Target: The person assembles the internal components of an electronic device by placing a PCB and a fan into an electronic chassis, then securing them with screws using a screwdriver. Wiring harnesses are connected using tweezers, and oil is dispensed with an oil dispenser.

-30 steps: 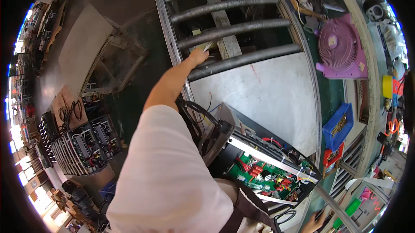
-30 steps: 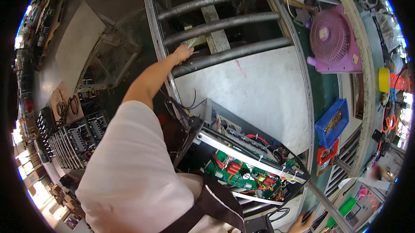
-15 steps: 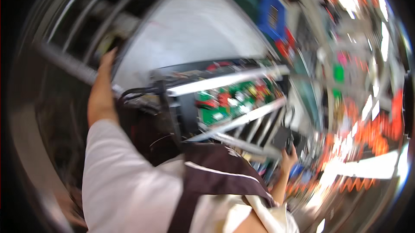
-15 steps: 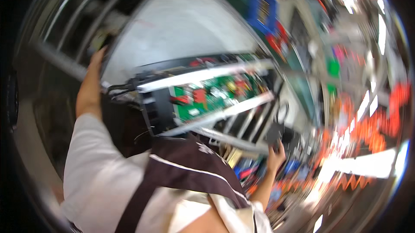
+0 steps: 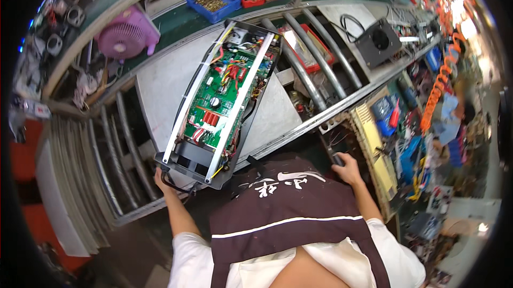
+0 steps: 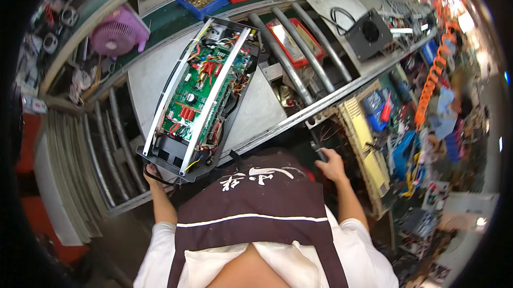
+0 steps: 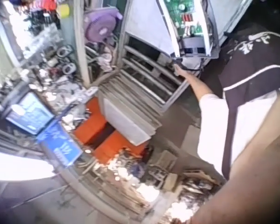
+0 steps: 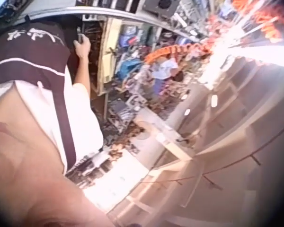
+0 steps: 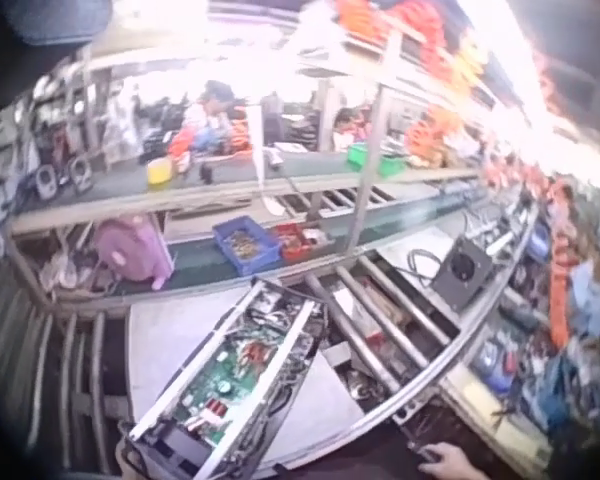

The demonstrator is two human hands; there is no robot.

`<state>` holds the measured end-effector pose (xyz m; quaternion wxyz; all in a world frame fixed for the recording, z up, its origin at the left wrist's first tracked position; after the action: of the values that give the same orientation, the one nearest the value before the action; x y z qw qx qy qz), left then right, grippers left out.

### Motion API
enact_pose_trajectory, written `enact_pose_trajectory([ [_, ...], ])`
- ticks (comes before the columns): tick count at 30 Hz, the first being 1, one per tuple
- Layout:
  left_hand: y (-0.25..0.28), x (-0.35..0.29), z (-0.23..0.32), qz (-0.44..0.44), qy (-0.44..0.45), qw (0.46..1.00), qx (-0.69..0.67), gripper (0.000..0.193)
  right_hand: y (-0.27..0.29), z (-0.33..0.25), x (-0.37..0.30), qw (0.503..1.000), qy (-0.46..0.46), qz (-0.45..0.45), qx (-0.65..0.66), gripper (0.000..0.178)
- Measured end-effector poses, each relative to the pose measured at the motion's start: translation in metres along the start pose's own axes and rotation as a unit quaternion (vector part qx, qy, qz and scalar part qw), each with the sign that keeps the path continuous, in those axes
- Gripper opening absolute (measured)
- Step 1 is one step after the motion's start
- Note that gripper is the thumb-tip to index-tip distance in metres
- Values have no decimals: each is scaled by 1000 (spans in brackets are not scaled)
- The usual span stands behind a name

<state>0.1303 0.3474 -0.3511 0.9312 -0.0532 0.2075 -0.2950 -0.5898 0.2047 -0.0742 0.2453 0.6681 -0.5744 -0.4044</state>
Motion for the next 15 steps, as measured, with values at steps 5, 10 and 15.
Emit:
enact_pose_trajectory([
  [5, -87, -97, 116, 123, 1, 992, 21, 42, 34, 120, -27, 990, -126, 54, -33, 49],
  [10, -115, -133, 161, 75, 14, 997, -30, 46, 80, 224, -57, 945, -292, 4, -147, 45],
  [15, -145, -146, 207, 88, -87, 992, 13, 60, 120, 265, -85, 890, -420, -33, -172, 45],
])
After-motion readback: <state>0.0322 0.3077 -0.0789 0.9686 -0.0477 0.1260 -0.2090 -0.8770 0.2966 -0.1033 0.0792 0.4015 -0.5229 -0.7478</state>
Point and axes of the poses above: each hand's wrist, its own x-axis towards the middle knuckle, its own y-axis out of the back of the hand, z = x × y, the point moved 2 cm from there along x, towards the middle knuckle
